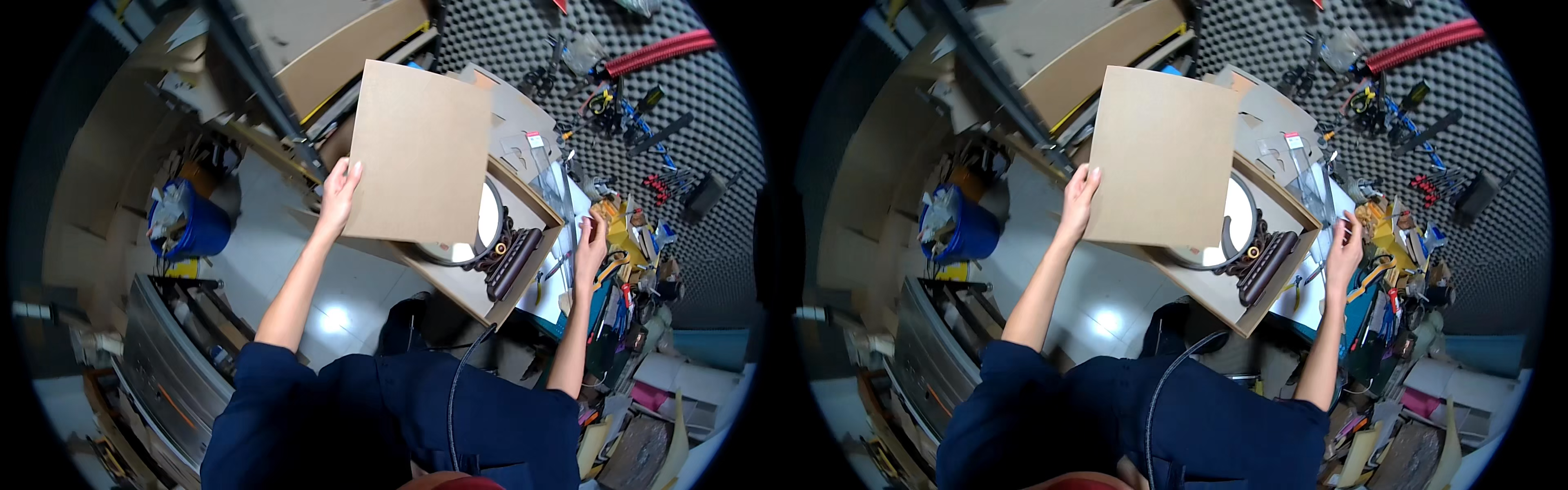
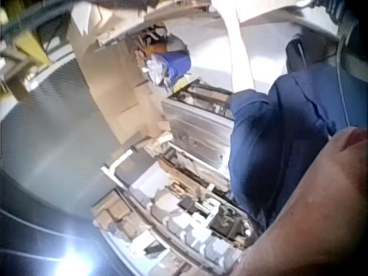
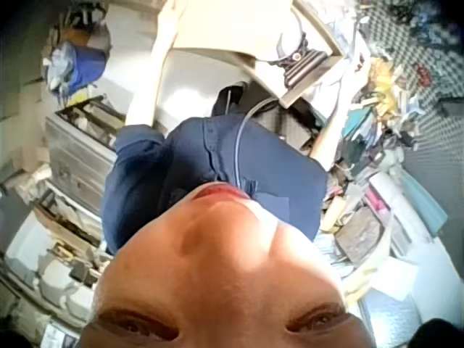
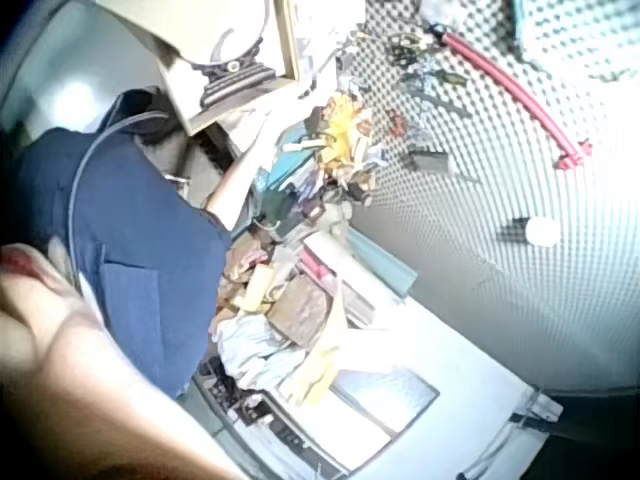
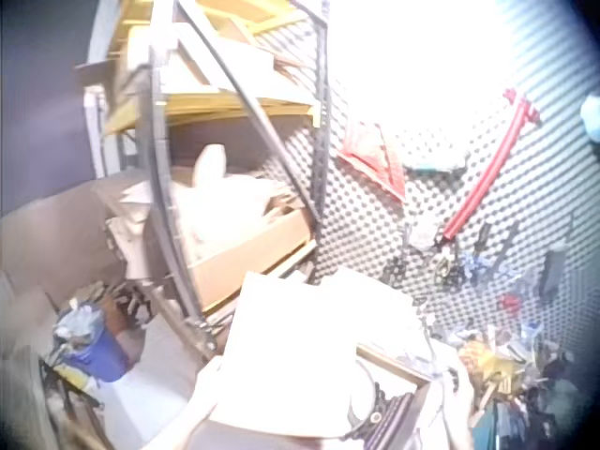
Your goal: The person cuts a piece of cardboard on a table saw and then assembles a cardboard box. They place a decorative wooden object inside the box and fit the cut cardboard piece into the box structure.
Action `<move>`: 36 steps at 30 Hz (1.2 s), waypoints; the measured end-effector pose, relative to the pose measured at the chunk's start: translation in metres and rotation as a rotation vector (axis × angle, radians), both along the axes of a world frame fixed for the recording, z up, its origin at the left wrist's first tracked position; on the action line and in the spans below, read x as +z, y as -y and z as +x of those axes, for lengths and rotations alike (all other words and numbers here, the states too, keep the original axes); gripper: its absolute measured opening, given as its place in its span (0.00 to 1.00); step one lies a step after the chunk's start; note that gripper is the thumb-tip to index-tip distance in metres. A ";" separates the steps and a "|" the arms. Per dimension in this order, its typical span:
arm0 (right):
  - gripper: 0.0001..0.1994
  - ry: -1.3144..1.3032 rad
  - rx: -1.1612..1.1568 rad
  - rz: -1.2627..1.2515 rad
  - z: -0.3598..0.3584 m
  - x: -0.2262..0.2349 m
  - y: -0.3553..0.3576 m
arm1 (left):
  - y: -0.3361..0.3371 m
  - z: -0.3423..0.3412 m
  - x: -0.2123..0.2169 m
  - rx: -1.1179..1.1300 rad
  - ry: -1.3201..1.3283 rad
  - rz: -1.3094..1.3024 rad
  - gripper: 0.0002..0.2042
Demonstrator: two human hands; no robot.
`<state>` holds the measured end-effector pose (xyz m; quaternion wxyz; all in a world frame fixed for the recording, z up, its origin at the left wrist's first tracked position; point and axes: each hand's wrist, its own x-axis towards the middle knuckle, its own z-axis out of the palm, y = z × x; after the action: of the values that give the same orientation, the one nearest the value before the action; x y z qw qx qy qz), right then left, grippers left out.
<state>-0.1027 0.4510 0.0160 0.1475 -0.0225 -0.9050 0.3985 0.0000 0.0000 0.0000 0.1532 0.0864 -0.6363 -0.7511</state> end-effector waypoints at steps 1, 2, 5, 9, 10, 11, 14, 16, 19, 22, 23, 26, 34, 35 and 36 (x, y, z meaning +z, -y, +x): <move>0.14 -0.065 0.112 -0.116 0.015 0.008 0.026 | 0.001 0.030 0.006 0.023 0.038 0.073 0.11; 0.15 -0.031 0.282 -0.294 0.021 0.015 0.046 | 0.007 0.055 0.006 0.024 0.019 0.089 0.10; 0.23 0.133 0.782 -0.611 0.112 0.049 0.128 | 0.035 0.168 0.008 0.057 -0.130 0.124 0.09; 0.24 0.412 0.934 -0.668 0.225 0.064 0.218 | 0.034 0.323 0.037 0.245 -0.047 0.181 0.09; 0.24 0.427 0.989 -0.769 0.254 0.069 0.246 | 0.036 0.359 0.037 0.292 -0.043 0.178 0.09; 0.23 0.567 1.067 -0.770 0.266 0.062 0.258 | 0.043 0.395 0.037 0.322 -0.043 0.185 0.10; 0.23 0.742 1.259 -0.778 0.328 0.073 0.311 | 0.038 0.504 0.059 0.517 0.015 0.155 0.11; 0.24 0.884 1.340 -0.748 0.357 0.062 0.333 | 0.019 0.549 0.074 0.694 0.023 0.172 0.12; 0.21 1.082 1.438 -0.578 0.403 0.041 0.373 | -0.007 0.626 0.020 0.883 0.026 0.024 0.12; 0.13 1.221 1.567 -0.455 0.456 0.015 0.399 | -0.066 0.678 0.023 1.150 0.081 0.098 0.12; 0.11 1.262 1.581 -0.392 0.474 0.010 0.405 | -0.086 0.689 0.017 1.225 0.080 0.125 0.11; 0.08 1.437 1.628 -0.256 0.541 0.008 0.416 | -0.128 0.729 0.000 1.468 0.089 0.213 0.12; 0.14 1.692 1.627 -0.188 0.668 -0.072 0.433 | -0.176 0.839 -0.040 1.494 0.299 0.251 0.17; 0.15 1.672 1.595 -0.194 0.685 -0.083 0.437 | -0.174 0.859 -0.047 1.451 0.348 0.234 0.17; 0.16 1.625 1.551 -0.211 0.697 -0.096 0.445 | -0.164 0.874 -0.042 1.512 0.468 0.352 0.17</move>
<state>0.5944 0.0063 -0.0804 -0.7753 0.2807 -0.4637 0.3241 0.8739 0.1641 -0.0422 0.4666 0.6709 -0.2940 -0.4958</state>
